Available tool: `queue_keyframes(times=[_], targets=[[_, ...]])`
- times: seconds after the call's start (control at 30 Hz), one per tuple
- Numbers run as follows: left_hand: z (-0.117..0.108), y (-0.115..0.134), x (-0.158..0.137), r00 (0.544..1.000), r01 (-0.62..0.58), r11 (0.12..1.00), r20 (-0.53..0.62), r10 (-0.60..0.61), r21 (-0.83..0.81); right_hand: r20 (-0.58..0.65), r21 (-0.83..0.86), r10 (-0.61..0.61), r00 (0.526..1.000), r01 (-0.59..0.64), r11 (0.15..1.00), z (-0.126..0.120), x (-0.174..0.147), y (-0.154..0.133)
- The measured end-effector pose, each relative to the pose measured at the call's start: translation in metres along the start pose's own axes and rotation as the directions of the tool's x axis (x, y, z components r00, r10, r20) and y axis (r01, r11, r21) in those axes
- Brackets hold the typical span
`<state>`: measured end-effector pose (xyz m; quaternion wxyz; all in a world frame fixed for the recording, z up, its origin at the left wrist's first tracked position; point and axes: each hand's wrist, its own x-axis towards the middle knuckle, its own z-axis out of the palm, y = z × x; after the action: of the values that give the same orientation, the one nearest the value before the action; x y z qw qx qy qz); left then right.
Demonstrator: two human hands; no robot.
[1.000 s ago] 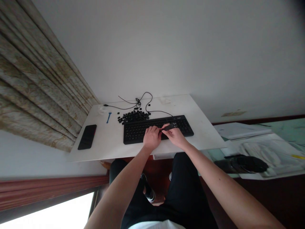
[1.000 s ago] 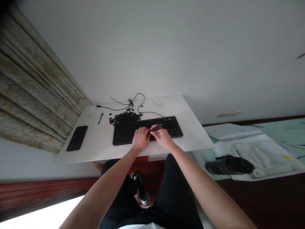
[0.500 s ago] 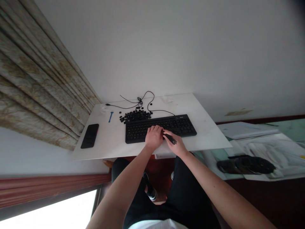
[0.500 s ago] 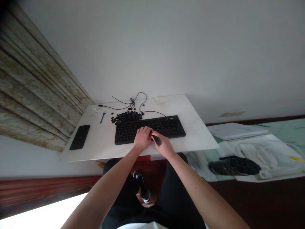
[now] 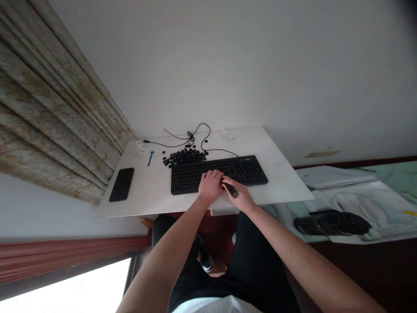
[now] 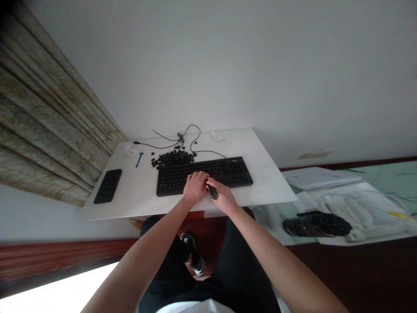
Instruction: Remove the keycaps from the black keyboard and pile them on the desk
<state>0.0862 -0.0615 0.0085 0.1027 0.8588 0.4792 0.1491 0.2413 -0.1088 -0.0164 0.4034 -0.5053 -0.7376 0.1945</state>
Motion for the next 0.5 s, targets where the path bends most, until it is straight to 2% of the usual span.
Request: queue_keyframes(times=[0.1, 0.2, 0.3, 0.5], targets=[[0.0, 0.0, 0.0, 1.0, -0.011, 1.0, -0.004, 0.011, 0.006, -0.025, -0.009, 0.007, 1.0, -0.008, 1.0, 0.0, 0.002, -0.004], [0.002, -0.001, 0.0, 1.0, -0.004, 1.0, -0.017, 0.004, 0.018, -0.052, -0.041, 0.076, 0.996, -0.078, 0.996, -0.005, 0.016, -0.009], [0.004, -0.002, 0.002, 1.0, 0.014, 0.999, -0.021, -0.014, 0.038, -0.005, -0.094, 0.191, 0.982, -0.191, 0.977, -0.014, 0.04, -0.013], [0.005, -0.004, 0.004, 0.999, 0.047, 0.999, -0.011, -0.047, 0.009, 0.057, -0.107, 0.323, 0.945, -0.316, 0.943, -0.026, 0.078, -0.007]])
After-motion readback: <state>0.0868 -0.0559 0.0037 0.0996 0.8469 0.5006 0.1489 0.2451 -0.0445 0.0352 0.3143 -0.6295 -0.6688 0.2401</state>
